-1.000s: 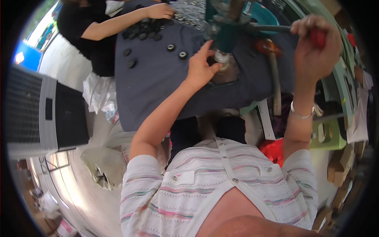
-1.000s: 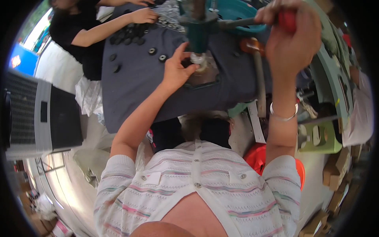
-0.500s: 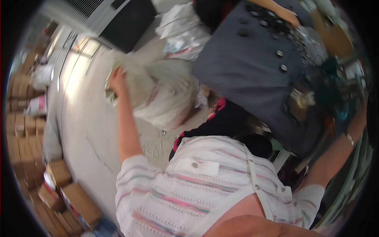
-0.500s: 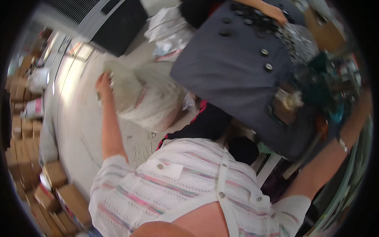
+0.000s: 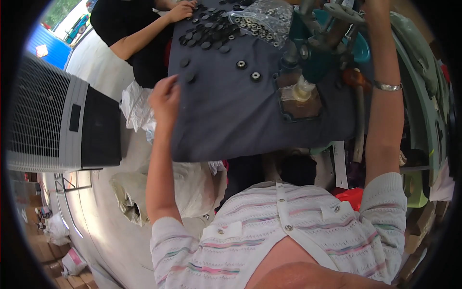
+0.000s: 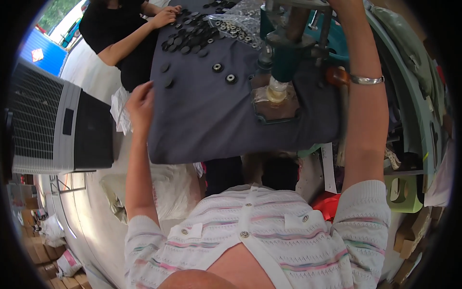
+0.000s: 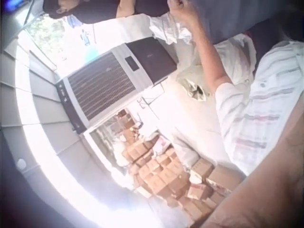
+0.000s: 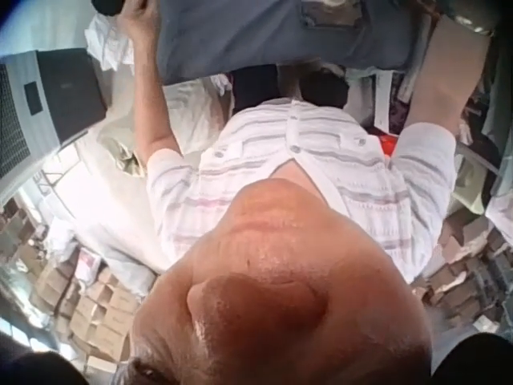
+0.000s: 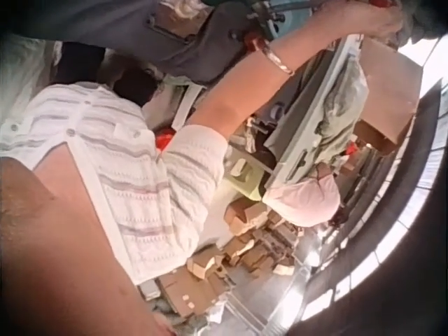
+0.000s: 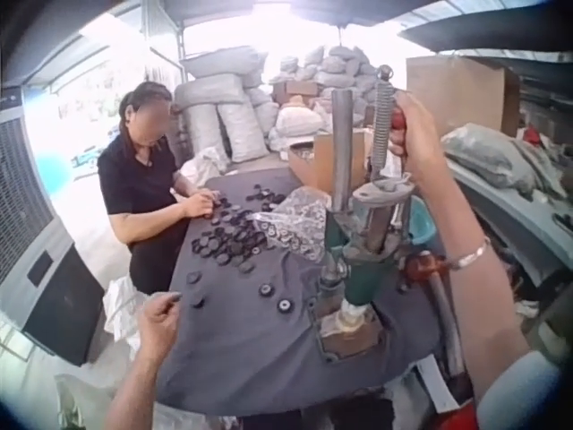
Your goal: The person assembles small plastic components by hand, using a manual press machine to combine plastic rings and rubber seals into finished assemblies.
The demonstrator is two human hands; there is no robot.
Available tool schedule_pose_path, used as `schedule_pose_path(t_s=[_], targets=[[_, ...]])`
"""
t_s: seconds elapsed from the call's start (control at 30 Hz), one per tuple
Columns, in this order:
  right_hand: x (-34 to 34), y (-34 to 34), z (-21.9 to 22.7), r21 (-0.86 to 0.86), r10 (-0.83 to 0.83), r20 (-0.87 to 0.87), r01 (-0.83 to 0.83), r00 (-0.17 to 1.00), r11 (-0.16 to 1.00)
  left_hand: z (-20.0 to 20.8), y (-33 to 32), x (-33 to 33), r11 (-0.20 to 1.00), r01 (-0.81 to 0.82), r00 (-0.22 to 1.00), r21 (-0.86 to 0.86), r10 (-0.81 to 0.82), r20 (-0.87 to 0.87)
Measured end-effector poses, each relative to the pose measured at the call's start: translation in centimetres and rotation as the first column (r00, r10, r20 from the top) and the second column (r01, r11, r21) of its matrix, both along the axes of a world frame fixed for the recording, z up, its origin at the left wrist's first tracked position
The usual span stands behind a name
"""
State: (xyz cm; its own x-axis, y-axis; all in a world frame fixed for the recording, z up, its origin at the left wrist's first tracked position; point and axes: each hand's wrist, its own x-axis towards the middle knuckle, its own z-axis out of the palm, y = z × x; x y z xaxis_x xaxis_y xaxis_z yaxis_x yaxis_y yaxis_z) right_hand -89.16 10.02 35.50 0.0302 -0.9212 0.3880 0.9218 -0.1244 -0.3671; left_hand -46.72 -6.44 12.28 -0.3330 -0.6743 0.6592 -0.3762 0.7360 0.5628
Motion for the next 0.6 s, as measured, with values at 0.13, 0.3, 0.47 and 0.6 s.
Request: schedule_pose_path(t_s=[0.13, 0.3, 0.47, 0.6], targets=[[3.8, -1.2, -0.5, -0.384, -0.84, -0.542, 0.893, -0.014, 0.233, -0.7, -4.5, -10.9, 0.98, 0.193, 0.97, 0.039, -0.197, 0.144], [0.6, -0.4, -0.3, 0.012, -0.088, -0.035, 0.088, 0.996, 0.996, -2.6, -11.0, -16.8, 0.974, -0.075, 0.957, -0.215, 0.131, 0.259], [3.5, -1.2, -0.8, -0.398, -0.851, -0.523, 0.897, -0.049, 0.193, -3.2, -14.0, -17.4, 0.971, 0.05, 0.85, -0.233, 0.082, 0.521], [2.9, -1.0, -1.0, -0.412, -0.852, -0.52, 0.89, -0.054, 0.195, -2.5, -14.2, -17.0, 0.932, 0.11, 0.9, -0.345, 0.053, 0.432]])
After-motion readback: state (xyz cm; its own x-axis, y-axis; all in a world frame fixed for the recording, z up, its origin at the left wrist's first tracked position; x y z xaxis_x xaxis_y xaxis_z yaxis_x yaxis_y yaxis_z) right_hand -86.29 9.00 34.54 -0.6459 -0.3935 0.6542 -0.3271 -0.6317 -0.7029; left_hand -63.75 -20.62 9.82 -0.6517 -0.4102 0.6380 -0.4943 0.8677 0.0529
